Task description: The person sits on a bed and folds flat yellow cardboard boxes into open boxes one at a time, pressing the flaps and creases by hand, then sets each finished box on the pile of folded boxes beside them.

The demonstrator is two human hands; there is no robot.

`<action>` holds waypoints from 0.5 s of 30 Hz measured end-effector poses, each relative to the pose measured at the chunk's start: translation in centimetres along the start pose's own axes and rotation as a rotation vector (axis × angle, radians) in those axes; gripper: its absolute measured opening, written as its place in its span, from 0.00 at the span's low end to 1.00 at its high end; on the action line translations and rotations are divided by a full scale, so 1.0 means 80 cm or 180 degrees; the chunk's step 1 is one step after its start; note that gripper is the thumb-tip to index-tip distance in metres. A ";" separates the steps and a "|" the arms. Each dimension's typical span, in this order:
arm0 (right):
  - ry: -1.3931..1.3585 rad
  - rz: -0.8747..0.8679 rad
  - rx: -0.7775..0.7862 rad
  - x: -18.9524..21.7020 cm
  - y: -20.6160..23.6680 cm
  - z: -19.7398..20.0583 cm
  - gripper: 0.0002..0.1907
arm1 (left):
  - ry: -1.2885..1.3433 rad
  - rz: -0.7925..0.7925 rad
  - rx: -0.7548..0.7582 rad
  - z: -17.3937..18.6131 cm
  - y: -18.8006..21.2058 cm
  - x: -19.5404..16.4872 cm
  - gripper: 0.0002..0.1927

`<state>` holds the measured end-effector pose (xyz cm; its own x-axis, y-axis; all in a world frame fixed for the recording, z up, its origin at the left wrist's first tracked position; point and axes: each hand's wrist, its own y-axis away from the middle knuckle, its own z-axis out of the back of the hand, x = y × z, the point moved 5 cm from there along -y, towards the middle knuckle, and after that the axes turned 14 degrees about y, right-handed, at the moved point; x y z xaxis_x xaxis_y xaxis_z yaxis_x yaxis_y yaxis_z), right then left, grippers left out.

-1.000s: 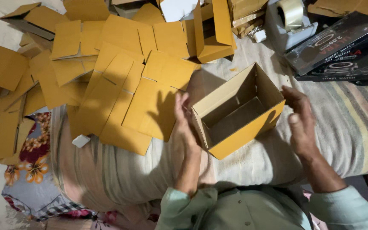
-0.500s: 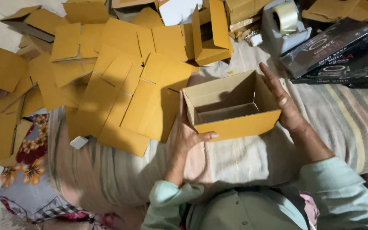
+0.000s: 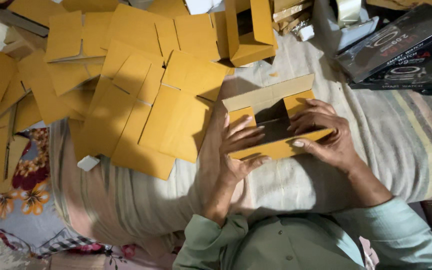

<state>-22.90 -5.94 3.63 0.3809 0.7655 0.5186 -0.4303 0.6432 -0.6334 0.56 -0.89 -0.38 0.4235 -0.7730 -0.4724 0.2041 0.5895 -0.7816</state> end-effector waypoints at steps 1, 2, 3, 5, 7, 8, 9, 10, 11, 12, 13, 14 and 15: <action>0.0031 -0.0009 -0.0097 0.000 -0.001 -0.001 0.15 | 0.0364 0.0334 -0.0113 -0.001 0.003 0.011 0.27; 0.0067 -0.0016 -0.0205 0.001 -0.003 -0.002 0.14 | 0.0734 0.0658 -0.0209 -0.003 0.005 0.022 0.21; 0.0100 -0.0053 -0.0298 0.004 -0.001 -0.003 0.14 | 0.1124 0.1012 -0.0286 -0.009 0.009 0.028 0.15; -0.0528 -0.1301 -0.0807 -0.009 0.007 -0.004 0.19 | 0.1783 0.1743 -0.1042 -0.008 0.016 0.040 0.19; -0.0450 -0.1689 -0.1024 -0.007 0.008 -0.002 0.24 | 0.1945 0.1939 -0.1416 -0.005 0.011 0.041 0.28; -0.0068 -0.1503 -0.0960 0.000 0.002 0.002 0.27 | 0.1802 0.1837 -0.1386 -0.002 0.004 0.037 0.36; 0.0311 -0.1330 -0.0883 0.007 -0.003 0.005 0.31 | 0.1660 0.1753 -0.1351 0.001 -0.001 0.033 0.43; 0.0223 -0.1223 -0.0829 0.010 -0.009 0.008 0.34 | 0.1793 0.1644 -0.1203 0.002 -0.008 0.030 0.45; 0.0135 -0.1109 -0.0785 0.013 -0.016 0.011 0.37 | 0.1924 0.1521 -0.1051 0.005 -0.016 0.028 0.47; 0.0048 -0.0989 -0.0739 0.015 -0.022 0.014 0.40 | 0.2051 0.1394 -0.0902 0.007 -0.023 0.026 0.49; 0.0042 -0.0951 -0.0611 0.016 -0.027 0.016 0.42 | 0.1668 0.1357 -0.0781 0.011 -0.028 0.028 0.50; 0.0027 -0.0909 -0.0480 0.016 -0.032 0.017 0.44 | 0.1275 0.1321 -0.0663 0.016 -0.032 0.030 0.50; 0.0015 -0.0870 -0.0354 0.016 -0.036 0.016 0.46 | 0.0888 0.1281 -0.0540 0.019 -0.035 0.032 0.51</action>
<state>-22.22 -6.79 6.82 0.4742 0.5640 0.6761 -0.2190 0.8193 -0.5298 2.39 -4.14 1.23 0.1830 -0.5396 -0.8218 -0.0823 0.8246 -0.5597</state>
